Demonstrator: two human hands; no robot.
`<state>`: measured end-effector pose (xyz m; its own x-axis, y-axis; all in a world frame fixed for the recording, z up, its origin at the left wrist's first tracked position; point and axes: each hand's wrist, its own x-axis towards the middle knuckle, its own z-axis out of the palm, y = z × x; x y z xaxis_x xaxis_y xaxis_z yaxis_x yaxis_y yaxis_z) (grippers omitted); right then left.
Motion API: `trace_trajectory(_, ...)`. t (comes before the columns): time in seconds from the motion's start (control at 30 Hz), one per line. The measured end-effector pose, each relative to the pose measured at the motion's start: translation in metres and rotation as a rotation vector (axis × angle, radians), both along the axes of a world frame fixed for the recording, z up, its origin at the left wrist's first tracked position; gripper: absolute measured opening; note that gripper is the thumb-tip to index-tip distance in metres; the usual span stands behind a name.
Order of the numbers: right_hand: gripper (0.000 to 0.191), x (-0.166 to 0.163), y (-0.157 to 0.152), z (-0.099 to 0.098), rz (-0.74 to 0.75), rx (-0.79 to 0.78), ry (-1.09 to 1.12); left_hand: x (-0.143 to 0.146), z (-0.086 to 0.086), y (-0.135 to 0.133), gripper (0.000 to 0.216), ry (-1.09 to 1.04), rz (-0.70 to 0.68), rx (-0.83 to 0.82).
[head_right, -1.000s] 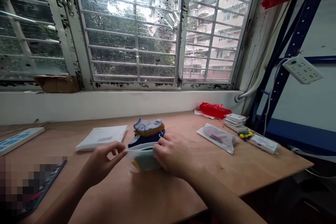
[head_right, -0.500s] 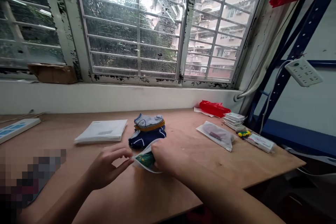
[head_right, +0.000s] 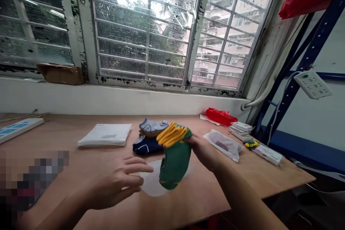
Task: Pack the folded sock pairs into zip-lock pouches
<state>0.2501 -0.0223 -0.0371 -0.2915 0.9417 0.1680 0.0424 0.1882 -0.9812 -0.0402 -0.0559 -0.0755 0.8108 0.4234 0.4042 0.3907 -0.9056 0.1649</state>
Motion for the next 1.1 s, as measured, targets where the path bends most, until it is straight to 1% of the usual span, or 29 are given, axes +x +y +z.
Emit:
trace_trajectory(0.03,0.032,0.002,0.004,0.001,-0.017,-0.106,0.079,0.002,-0.002,-0.001,0.014,0.046,-0.009,-0.031)
trace_trajectory(0.1,0.037,0.001,0.012,0.006,-0.023,-0.297,0.142,0.005,-0.007,-0.003,0.006,0.112,-0.045,-0.141)
trace_trajectory(0.13,0.039,-0.001,0.015,0.008,-0.029,-0.36,0.138,0.006,-0.008,-0.002,0.008,0.104,-0.057,-0.201)
trace_trajectory(0.17,0.039,-0.004,0.019,0.01,-0.047,-0.387,0.122,0.007,-0.009,0.0,0.013,0.052,-0.052,-0.25)
trace_trajectory(0.23,0.033,-0.013,0.026,0.013,-0.058,-0.355,0.059,0.009,-0.005,0.006,0.025,-0.184,0.02,-0.297)
trace_trajectory(0.27,0.029,-0.019,0.03,0.014,-0.023,-0.32,0.009,0.011,0.001,0.01,0.032,-0.338,0.085,-0.301)
trace_trajectory(0.33,0.025,-0.031,0.038,0.015,0.145,-0.255,-0.137,0.017,0.015,0.022,0.05,-0.572,0.229,-0.303)
trace_trajectory(0.37,0.023,-0.037,0.043,0.015,0.255,-0.227,-0.222,0.021,0.023,0.029,0.061,-0.612,0.284,-0.323)
trace_trajectory(0.4,0.022,-0.042,0.047,0.016,0.356,-0.206,-0.299,0.024,0.029,0.036,0.07,-0.6,0.321,-0.377)
trace_trajectory(0.43,0.023,-0.046,0.051,0.016,0.436,-0.185,-0.358,0.027,0.035,0.044,0.075,-0.55,0.332,-0.476)
trace_trajectory(0.47,0.025,-0.049,0.055,0.017,0.492,-0.166,-0.392,0.03,0.038,0.051,0.074,-0.484,0.319,-0.611)
trace_trajectory(0.5,0.027,-0.051,0.058,0.017,0.521,-0.15,-0.399,0.031,0.039,0.057,0.069,-0.419,0.285,-0.768)
trace_trajectory(0.57,0.031,-0.05,0.062,0.015,0.501,-0.144,-0.347,0.031,0.035,0.067,0.057,-0.36,0.228,-1.061)
trace_trajectory(0.63,0.035,-0.042,0.066,0.008,0.44,-0.172,-0.253,0.03,0.028,0.073,0.052,-0.434,0.23,-1.237)
trace_trajectory(0.7,0.042,-0.032,0.069,-0.003,0.436,-0.216,-0.174,0.03,0.021,0.076,0.054,-0.577,0.261,-1.331)
trace_trajectory(0.8,0.061,-0.016,0.077,-0.023,0.571,-0.296,-0.137,0.026,0.016,0.082,0.06,-0.731,0.303,-1.398)
trace_trajectory(0.87,0.064,-0.008,0.084,-0.033,0.621,-0.33,-0.141,0.018,0.015,0.088,0.059,-0.74,0.32,-1.404)
trace_trajectory(0.93,0.06,-0.002,0.093,-0.038,0.591,-0.324,-0.128,0.007,0.015,0.096,0.058,-0.689,0.293,-1.395)
trace_trajectory(1.0,0.062,0.003,0.104,-0.038,0.531,-0.293,-0.104,-0.005,0.015,0.104,0.062,-0.605,0.261,-1.352)
trace_trajectory(1.03,0.066,0.004,0.109,-0.038,0.507,-0.275,-0.099,-0.011,0.016,0.108,0.064,-0.56,0.253,-1.308)
trace_trajectory(1.1,0.075,0.005,0.119,-0.037,0.466,-0.22,-0.116,-0.021,0.017,0.115,0.064,-0.465,0.254,-1.162)
